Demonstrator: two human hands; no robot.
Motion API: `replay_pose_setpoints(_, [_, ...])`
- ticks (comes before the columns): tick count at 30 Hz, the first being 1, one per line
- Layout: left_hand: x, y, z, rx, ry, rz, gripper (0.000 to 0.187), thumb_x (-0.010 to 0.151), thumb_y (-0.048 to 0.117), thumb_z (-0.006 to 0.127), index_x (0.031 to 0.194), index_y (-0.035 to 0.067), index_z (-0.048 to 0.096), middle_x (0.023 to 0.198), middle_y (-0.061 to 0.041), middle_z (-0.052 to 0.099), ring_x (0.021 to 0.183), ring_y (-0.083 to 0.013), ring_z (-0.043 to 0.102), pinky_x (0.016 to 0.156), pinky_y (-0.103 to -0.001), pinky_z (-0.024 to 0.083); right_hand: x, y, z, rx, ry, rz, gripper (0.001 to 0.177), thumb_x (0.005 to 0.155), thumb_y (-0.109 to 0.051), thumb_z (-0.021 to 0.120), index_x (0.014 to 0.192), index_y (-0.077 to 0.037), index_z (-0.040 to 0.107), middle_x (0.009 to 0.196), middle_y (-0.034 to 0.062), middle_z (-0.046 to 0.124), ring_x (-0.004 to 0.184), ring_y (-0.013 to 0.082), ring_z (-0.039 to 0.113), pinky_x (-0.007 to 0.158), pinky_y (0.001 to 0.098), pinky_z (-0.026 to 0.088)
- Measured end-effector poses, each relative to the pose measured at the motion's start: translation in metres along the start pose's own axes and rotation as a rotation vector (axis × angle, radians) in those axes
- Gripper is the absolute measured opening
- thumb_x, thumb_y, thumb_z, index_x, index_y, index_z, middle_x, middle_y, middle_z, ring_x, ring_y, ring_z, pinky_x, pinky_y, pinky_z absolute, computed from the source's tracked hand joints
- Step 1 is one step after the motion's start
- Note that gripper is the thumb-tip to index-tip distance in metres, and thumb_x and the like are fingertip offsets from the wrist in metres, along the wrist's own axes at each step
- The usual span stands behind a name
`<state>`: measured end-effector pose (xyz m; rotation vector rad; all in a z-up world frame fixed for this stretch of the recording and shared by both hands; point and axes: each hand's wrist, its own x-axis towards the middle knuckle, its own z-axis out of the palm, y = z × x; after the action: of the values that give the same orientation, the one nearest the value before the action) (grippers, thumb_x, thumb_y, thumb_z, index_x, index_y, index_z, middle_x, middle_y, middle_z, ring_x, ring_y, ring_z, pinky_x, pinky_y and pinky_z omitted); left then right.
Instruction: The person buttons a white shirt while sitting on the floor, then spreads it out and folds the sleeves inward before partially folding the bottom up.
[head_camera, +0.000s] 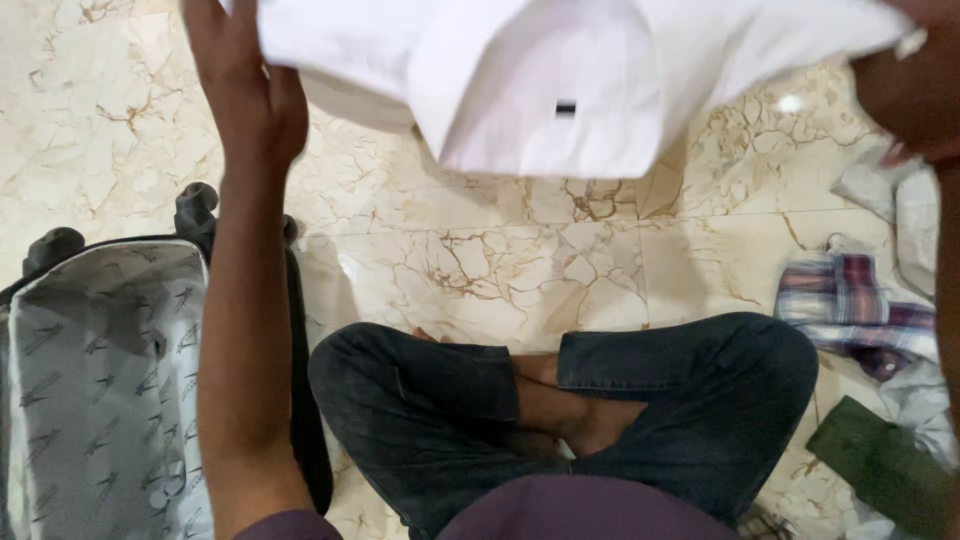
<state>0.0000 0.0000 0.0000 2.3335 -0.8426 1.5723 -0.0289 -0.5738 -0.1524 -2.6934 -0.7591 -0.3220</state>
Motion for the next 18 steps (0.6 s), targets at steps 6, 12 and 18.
replay_pose_setpoints(6, [-0.168,0.044,-0.007,-0.064,-1.254,-0.504,0.042,0.101,0.036,0.055,0.136,0.016,0.066,0.127,-0.017,0.068,0.122,-0.0374,0.06,0.098,-0.051,0.05,-0.029,-0.002,0.037,-0.043,-0.157,-0.015,0.023,0.099,-0.028,0.064,0.089,-0.01,0.074,0.083,0.0098,0.072,0.086,0.0255,0.066,0.081,0.0433,0.055])
replay_pose_setpoints(12, [-0.234,0.084,0.026,-0.026,-1.748,-0.594,0.044,0.101,0.048,0.049,0.138,0.029,0.064,0.14,-0.003,0.064,0.132,-0.029,0.056,0.107,-0.046,0.047,-0.052,-0.016,0.125,-0.008,-0.54,0.073,0.027,0.093,-0.032,0.066,0.105,-0.01,0.076,0.101,0.0115,0.073,0.103,0.0321,0.067,0.092,0.0446,0.053])
replay_pose_setpoints(18, [-0.207,0.103,0.007,0.131,-1.89,-0.47,0.045,0.104,0.05,0.044,0.144,0.035,0.059,0.145,-0.007,0.063,0.136,-0.0293,0.057,0.108,-0.05,0.048,-0.076,-0.021,0.11,-0.08,-0.525,0.02,0.026,0.084,-0.029,0.07,0.104,-0.014,0.077,0.117,0.0042,0.074,0.137,0.0281,0.054,0.114,0.05,0.037])
